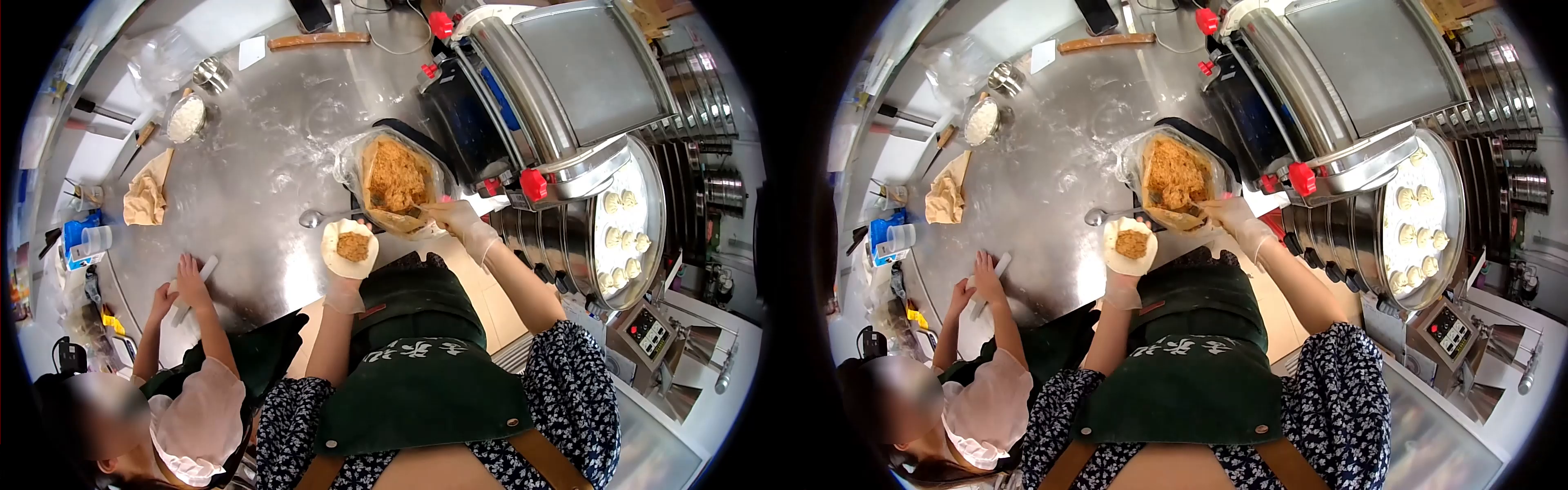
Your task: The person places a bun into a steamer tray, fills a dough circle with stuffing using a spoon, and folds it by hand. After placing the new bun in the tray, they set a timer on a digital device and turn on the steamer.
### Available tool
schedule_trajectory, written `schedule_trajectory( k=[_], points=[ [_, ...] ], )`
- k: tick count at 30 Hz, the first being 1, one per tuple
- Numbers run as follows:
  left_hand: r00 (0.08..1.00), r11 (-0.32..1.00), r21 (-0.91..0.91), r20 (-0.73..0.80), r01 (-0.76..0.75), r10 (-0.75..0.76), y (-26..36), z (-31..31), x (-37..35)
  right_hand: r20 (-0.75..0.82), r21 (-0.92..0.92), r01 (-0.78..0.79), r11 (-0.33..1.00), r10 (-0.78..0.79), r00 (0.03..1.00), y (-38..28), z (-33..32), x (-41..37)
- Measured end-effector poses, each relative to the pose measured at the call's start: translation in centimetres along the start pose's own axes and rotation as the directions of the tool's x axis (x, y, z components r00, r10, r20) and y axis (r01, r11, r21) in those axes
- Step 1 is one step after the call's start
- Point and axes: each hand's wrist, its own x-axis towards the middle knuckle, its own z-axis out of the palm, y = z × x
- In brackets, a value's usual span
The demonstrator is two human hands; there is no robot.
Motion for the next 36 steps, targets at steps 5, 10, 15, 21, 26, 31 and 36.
schedule_trajectory(
  k=[5, 10, 15, 21, 26, 31, 36],
  points=[
    [0.948, 0.895, 0.354, 0.256, -0.272, 0.187, 0.6, 5.5, 2.4, -0.215, 0.0, 0.275, 0.961, -0.269, 0.939, -1.5, 2.2, -4.1],
    [0.396, -0.08, 0.488, 0.784, -0.869, 0.478, -2.2, 13.7, 2.6, -0.322, -0.542, 0.646, 0.537, -0.843, 0.431, -2.5, 5.6, -9.2],
    [0.896, 0.915, 0.269, 0.407, -0.301, 0.175, -3.5, 18.7, 0.3, -0.013, -0.967, 0.249, 0.052, -0.987, 0.157, -0.7, 7.0, -9.6],
    [0.958, 0.983, -0.055, 0.24, 0.177, -0.16, -2.6, 18.3, 1.4, -0.324, -0.492, 0.697, 0.522, -0.852, 0.41, -2.6, 6.7, -12.0],
    [0.944, 0.981, -0.063, 0.289, 0.184, -0.159, -2.6, 17.9, 1.6, -0.358, -0.416, 0.707, 0.572, -0.817, 0.451, -3.4, 6.7, -12.8],
    [0.94, 0.977, -0.084, 0.3, 0.196, -0.163, -2.2, 17.9, 1.5, -0.157, -0.866, 0.409, 0.286, -0.934, 0.32, -3.1, 7.2, -12.2],
    [0.931, 0.969, -0.044, 0.292, 0.241, -0.219, -1.0, 17.2, 1.6, 0.079, -0.976, 0.212, -0.044, -0.983, 0.163, -3.2, 6.2, -11.6]
  ],
)
